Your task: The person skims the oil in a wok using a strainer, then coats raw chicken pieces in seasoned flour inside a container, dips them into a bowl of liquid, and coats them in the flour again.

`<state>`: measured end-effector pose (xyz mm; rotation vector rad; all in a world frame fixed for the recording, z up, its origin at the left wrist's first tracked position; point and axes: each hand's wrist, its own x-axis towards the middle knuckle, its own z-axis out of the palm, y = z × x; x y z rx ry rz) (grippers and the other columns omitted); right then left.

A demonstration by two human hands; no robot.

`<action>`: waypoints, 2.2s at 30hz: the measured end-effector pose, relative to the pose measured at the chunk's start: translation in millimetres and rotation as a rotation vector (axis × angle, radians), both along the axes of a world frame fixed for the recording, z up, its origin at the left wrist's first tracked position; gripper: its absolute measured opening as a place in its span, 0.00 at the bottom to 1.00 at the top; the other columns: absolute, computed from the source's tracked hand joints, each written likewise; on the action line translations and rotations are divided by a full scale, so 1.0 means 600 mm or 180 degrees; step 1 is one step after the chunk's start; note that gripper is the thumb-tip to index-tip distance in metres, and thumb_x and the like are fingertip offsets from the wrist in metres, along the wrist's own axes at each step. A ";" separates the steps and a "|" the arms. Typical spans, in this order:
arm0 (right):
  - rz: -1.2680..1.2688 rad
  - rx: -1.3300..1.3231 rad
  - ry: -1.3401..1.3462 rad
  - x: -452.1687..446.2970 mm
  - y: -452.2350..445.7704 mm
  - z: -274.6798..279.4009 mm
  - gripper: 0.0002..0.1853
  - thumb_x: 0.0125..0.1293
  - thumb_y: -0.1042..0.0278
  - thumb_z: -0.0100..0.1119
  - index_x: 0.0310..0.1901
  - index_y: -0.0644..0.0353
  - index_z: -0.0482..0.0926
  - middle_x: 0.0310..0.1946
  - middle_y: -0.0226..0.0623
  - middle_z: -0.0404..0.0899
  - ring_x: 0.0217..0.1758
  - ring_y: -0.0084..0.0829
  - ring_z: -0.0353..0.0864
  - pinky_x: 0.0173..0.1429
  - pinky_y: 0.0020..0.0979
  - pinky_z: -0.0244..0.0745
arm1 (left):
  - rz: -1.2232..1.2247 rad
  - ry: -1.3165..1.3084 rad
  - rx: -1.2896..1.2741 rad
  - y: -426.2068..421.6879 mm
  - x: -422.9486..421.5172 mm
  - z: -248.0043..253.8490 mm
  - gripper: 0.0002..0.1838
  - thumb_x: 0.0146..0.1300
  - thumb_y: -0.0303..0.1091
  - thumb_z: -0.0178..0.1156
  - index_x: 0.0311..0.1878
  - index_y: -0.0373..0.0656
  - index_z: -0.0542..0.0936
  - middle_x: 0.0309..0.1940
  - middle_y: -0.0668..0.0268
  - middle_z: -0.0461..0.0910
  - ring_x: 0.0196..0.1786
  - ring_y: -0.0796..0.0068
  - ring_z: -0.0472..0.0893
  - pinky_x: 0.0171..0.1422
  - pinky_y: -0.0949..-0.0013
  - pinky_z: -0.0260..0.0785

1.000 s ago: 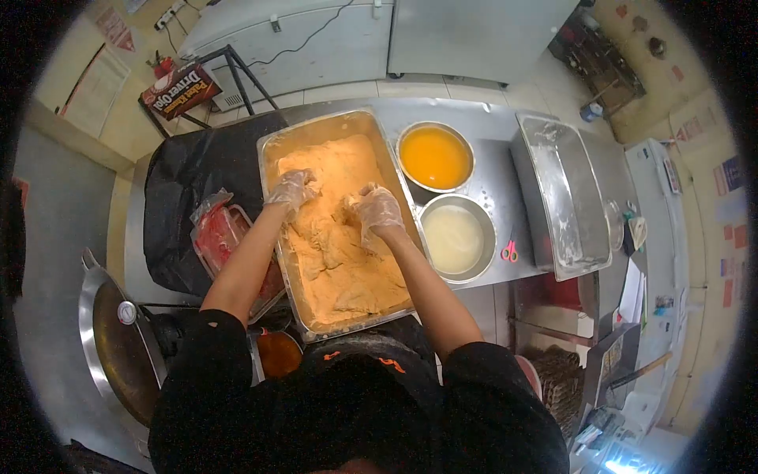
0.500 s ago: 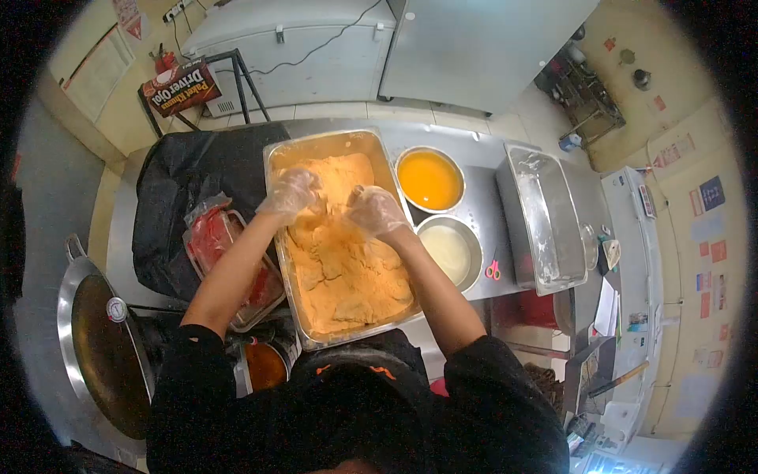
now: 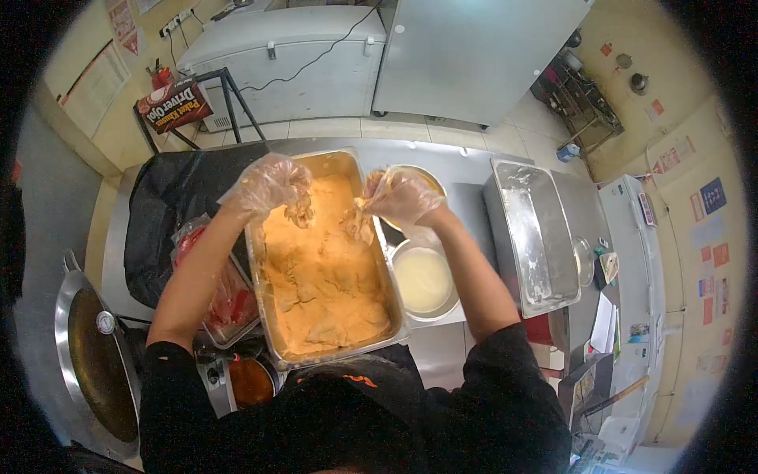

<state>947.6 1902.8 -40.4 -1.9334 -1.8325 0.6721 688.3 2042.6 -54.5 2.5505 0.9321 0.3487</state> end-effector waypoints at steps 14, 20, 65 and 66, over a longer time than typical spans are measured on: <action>0.1070 0.0281 -0.1154 0.345 0.134 -0.218 0.07 0.63 0.66 0.61 0.37 0.60 0.80 0.33 0.45 0.84 0.38 0.43 0.84 0.46 0.42 0.79 | -0.0204 0.0550 -0.0461 0.055 0.401 -0.073 0.10 0.64 0.40 0.66 0.44 0.48 0.84 0.37 0.59 0.86 0.42 0.64 0.85 0.48 0.59 0.78; 0.1446 0.0639 -0.1926 0.399 0.099 -0.356 0.05 0.67 0.69 0.54 0.40 0.58 0.78 0.34 0.45 0.84 0.40 0.43 0.86 0.49 0.41 0.81 | -0.0592 0.0341 0.0109 0.059 0.475 -0.274 0.07 0.67 0.33 0.59 0.45 0.49 0.83 0.41 0.59 0.85 0.49 0.60 0.85 0.52 0.59 0.78; -0.0905 0.0525 0.0461 0.357 0.048 -0.230 0.13 0.59 0.58 0.70 0.38 0.59 0.86 0.32 0.48 0.85 0.36 0.45 0.85 0.44 0.43 0.78 | 0.0178 -0.0110 -0.0751 0.003 0.495 -0.206 0.10 0.53 0.31 0.71 0.41 0.49 0.90 0.35 0.60 0.89 0.36 0.66 0.86 0.46 0.63 0.80; -0.0908 0.0527 0.0459 0.356 0.047 -0.238 0.13 0.59 0.58 0.70 0.38 0.59 0.86 0.32 0.48 0.85 0.36 0.45 0.85 0.44 0.43 0.78 | 0.0175 -0.0112 -0.0749 0.002 0.494 -0.212 0.10 0.53 0.31 0.71 0.41 0.49 0.90 0.35 0.60 0.89 0.36 0.66 0.86 0.46 0.63 0.80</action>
